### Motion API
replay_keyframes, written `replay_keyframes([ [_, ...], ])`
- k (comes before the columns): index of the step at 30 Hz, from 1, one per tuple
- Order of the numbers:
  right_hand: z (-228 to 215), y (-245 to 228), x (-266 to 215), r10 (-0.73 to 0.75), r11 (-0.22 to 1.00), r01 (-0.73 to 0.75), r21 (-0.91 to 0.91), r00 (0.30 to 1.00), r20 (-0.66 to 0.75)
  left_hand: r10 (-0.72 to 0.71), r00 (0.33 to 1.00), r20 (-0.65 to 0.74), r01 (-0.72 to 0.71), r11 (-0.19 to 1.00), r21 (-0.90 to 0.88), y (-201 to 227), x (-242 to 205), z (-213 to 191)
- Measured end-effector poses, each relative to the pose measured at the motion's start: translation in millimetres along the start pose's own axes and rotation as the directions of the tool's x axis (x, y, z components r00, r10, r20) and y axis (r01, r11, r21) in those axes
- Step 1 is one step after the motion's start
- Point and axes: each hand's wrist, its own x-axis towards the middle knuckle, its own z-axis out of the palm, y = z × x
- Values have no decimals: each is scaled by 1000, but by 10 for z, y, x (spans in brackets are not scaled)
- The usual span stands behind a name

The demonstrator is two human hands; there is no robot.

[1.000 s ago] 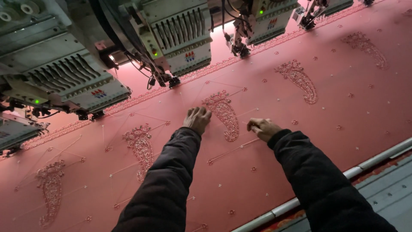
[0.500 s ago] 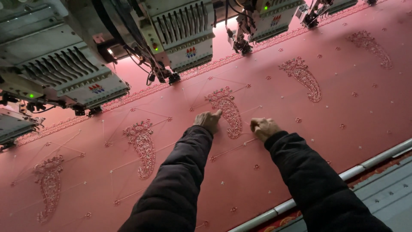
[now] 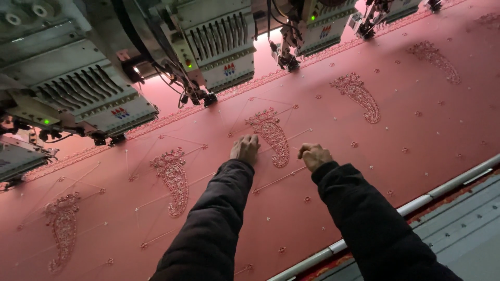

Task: The person works at an industrial embroidery machine, manually checking and pulling threads across a pink fabric surface while the machine heads are positioned above.

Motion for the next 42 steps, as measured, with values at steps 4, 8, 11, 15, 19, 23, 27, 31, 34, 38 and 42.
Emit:
replay_keyframes([
  [4, -95, 265, 183, 11, 991, -7, 132, 1000, -25, -103, 995, 16, 99, 985, 142, 229, -237, -394],
  [8, -140, 1198, 892, -96, 768, -143, 624, 938, 332, -45, 998, -35, 48, 993, 107, 547, -458, -360],
  [11, -40, 1454, 856, 217, 430, -240, 870, 963, 158, -24, 999, -38, 23, 999, -23, 920, -698, -169],
  [15, -269, 1046, 153, 53, 984, -30, 177, 990, -128, -35, 999, 3, 35, 988, -149, 1447, -797, -355],
  [19, 74, 890, 210, -468, 834, 406, -373, 879, -91, -89, 988, 126, 106, 985, -139, 1755, -652, -392],
  [23, 229, 986, 494, -633, 503, 526, -686, 764, 121, -147, 970, 195, 172, 978, -120, 1849, -564, -528],
  [27, 97, 835, 468, -569, 438, 537, -721, 787, 240, -156, 964, 216, 188, 973, -136, 1982, -466, -388],
  [31, 155, 756, 480, -606, 353, 632, -690, 716, 346, -201, 959, 197, 230, 964, -134, 2038, -437, -121],
  [34, 219, 773, 525, -710, 243, 697, -674, 601, 366, -199, 950, 239, 232, 965, -119, 1961, -335, 73],
  [38, 187, 877, 602, -781, 227, 729, -646, 532, 327, -196, 955, 224, 221, 971, -94, 1949, -325, 138],
  [42, 271, 969, 639, -730, 293, 678, -674, 614, 300, -170, 933, 318, 208, 974, -90, 1961, -342, -108],
])
